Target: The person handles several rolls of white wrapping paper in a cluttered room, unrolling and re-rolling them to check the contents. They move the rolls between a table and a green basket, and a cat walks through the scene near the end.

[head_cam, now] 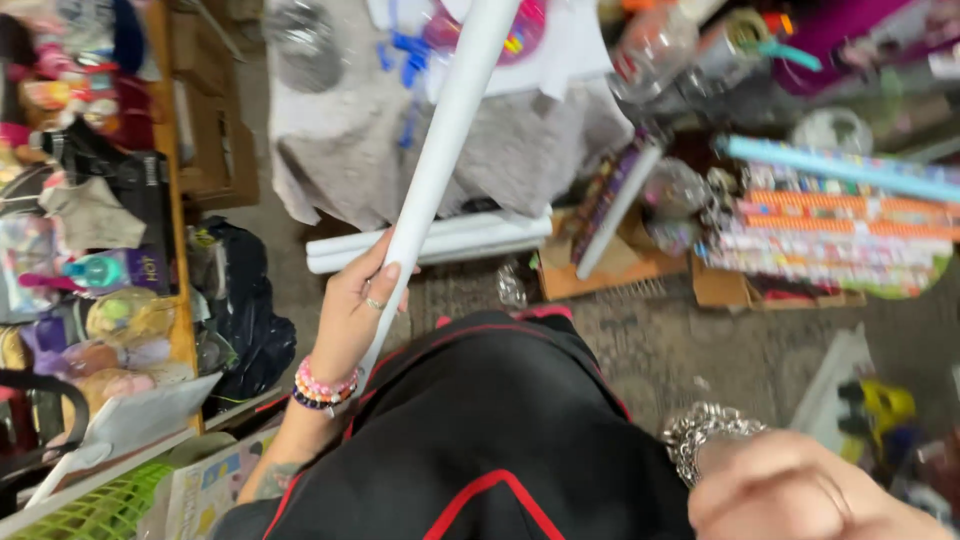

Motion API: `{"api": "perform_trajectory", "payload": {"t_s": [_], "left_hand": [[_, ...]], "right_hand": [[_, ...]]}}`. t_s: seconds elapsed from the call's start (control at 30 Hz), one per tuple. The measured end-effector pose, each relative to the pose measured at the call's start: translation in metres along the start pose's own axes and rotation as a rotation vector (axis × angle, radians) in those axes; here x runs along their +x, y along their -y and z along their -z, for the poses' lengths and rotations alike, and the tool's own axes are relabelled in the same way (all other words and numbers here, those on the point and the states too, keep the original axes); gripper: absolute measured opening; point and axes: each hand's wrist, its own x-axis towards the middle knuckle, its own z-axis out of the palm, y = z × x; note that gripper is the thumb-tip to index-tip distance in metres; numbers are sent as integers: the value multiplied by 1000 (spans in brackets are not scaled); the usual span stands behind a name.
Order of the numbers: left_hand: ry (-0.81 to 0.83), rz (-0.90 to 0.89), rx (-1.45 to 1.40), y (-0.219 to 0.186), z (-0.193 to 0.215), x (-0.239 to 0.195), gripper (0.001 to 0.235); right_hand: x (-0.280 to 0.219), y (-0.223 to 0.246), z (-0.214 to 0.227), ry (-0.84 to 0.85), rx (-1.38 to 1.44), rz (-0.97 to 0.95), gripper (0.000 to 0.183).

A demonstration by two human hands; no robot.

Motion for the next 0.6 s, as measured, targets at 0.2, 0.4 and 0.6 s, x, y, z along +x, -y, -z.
{"api": "perform_trajectory", "payload": {"t_s": [0.2,0.4,0.6], "left_hand": [[211,-114,32,21,-28,12,55],[349,-41,118,43,-49,14,52],[244,-261,188,8,-62,28,48]], "right_hand": [[-9,7,6,11,683,-370,28],[-16,11,-10,-81,1511,-823,22],[-32,36,-83,-286,2306,-1186,34]]}}
